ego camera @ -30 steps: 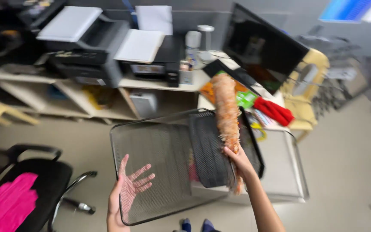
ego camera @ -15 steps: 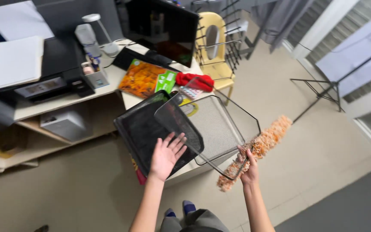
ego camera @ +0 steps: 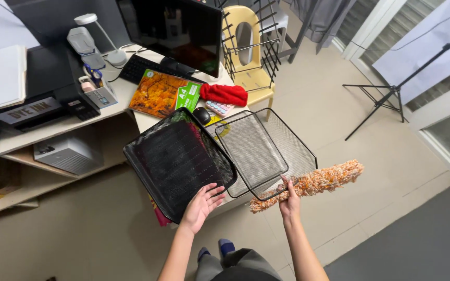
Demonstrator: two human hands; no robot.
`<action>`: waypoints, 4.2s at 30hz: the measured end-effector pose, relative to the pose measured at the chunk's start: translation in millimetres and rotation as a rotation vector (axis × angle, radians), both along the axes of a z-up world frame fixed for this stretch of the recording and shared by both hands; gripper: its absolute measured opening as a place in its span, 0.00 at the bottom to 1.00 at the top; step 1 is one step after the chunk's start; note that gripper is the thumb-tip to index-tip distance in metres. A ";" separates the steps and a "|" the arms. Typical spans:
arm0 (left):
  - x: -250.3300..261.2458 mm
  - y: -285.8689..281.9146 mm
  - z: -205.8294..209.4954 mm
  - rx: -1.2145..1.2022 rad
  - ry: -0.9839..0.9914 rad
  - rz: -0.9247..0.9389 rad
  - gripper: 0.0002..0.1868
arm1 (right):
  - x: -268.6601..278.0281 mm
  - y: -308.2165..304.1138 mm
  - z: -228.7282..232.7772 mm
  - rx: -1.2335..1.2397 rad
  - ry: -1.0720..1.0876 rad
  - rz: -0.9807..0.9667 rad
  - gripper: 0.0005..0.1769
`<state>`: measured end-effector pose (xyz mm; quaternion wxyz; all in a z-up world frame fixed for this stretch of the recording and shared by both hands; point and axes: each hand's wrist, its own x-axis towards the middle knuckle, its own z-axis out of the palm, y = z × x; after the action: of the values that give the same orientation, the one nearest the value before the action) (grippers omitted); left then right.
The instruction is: The person uses a fluffy duster to clean several black mesh trays in an office setting. They pick up the trays from a chair and a desk, wipe them thoroughly, and place them back on the desk.
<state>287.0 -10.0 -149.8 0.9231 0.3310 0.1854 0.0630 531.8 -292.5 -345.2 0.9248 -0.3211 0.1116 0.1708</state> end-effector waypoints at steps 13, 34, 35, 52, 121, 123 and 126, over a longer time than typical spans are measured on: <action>-32.0 6.0 -7.6 0.156 0.124 0.080 0.25 | 10.9 66.1 -39.9 -0.050 0.042 0.221 0.20; -15.4 14.7 -12.4 1.310 0.293 0.400 0.08 | -88.1 83.4 175.0 -1.013 -0.256 0.309 0.30; -20.0 17.7 -9.3 1.481 0.312 0.486 0.10 | -89.2 85.5 172.1 -1.002 -0.505 0.248 0.27; -84.1 63.5 -79.8 1.485 0.782 0.708 0.34 | -138.2 125.0 192.6 -1.133 -1.235 0.765 0.39; -341.6 57.5 53.9 0.606 0.593 1.488 0.36 | -436.1 356.3 295.6 -0.328 -1.956 1.182 0.22; -336.7 53.3 20.2 0.843 0.617 1.450 0.31 | -444.4 389.1 289.5 -0.430 -1.968 1.063 0.25; -345.3 37.9 70.7 0.360 0.374 1.427 0.33 | -422.7 412.1 284.0 -0.508 -2.037 1.059 0.26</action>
<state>-58.3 28.0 -79.1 0.5432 0.2816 0.4950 0.6170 109.2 119.6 -61.2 0.3102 -0.4909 -0.7959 0.1714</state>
